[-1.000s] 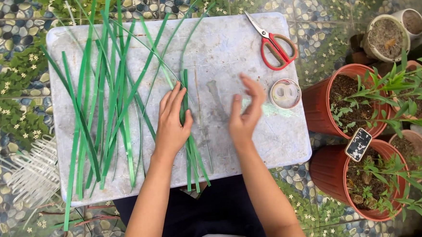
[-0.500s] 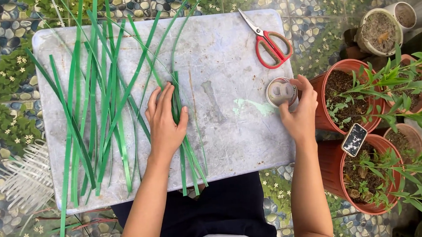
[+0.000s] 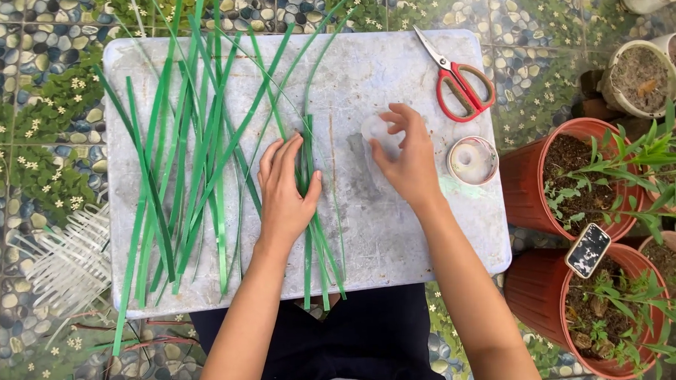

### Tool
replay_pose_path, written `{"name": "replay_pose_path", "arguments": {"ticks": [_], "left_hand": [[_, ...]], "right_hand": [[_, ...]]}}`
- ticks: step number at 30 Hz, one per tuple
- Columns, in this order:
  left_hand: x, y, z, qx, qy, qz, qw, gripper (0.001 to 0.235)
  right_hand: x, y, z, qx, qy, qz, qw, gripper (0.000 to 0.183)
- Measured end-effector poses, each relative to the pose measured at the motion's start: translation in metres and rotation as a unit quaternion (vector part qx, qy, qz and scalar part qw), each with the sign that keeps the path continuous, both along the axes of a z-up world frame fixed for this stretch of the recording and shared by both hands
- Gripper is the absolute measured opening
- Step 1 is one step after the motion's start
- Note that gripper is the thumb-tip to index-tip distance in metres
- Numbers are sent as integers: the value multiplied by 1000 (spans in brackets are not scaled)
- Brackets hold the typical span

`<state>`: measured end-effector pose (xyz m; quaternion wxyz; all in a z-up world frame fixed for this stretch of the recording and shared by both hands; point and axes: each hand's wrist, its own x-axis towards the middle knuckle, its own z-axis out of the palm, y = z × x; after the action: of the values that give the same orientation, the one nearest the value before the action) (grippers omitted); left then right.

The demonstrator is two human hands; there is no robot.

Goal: The person gathers a bundle of green plastic plant ties on a white tray, separates them, and arranges several into curved and V-shaped forms. They then pick up a roll of clear tape and begin wrapping a tie around the tape roll.

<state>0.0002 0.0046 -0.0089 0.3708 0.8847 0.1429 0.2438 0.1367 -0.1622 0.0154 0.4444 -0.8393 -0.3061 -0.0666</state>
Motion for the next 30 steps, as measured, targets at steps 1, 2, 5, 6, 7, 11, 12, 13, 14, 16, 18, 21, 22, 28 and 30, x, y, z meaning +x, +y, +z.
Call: {"name": "replay_pose_path", "arguments": {"ticks": [1,2,5,6,7,11,12,13,14,16,18,21,22,28,30], "left_hand": [[0,1,1,2,0,4,1000,56],[-1,1,2,-1,-5,4,1000,55],[0,0,3,7,2,6,1000,53],[1,0,4,20,10,8,1000,54],[3,1,3,20,9,9,1000,54],[1,0,0,59,18,5,998,37],[2,0,0,68,18,1,998,34],[1,0,1,68,17,0,998,34],[1,0,2,61,12,1,998,32],[1,1,2,53,6,2,999,30],[1,1,-1,55,4,3,998,31],[2,-1,1,50,6,4,999,30],[1,-1,1,50,6,2,999,30],[-1,-1,8,24,-46,-3,999,25],[-3,-3,14,42,-88,16,995,21]], "right_hand": [[1,10,-4,2,0,4,1000,60],[1,19,-8,-22,-19,-13,999,61],[-21,38,-1,-31,-43,-37,998,53],[-31,44,6,-14,-51,-43,998,45],[-36,46,-3,-14,-52,-42,998,45],[-52,48,-27,-128,17,6,992,21],[-50,49,-30,-133,15,11,991,10],[-52,42,-27,-133,14,9,991,10],[-52,35,-24,-84,49,2,995,8],[-56,20,-12,-35,82,-5,996,16],[-62,2,5,30,79,-59,995,38],[-60,-29,5,17,84,-114,990,32],[-60,-32,11,17,84,-115,990,32],[-59,-40,24,-73,135,-63,986,47],[-58,-40,24,-89,110,-74,987,51]]}}
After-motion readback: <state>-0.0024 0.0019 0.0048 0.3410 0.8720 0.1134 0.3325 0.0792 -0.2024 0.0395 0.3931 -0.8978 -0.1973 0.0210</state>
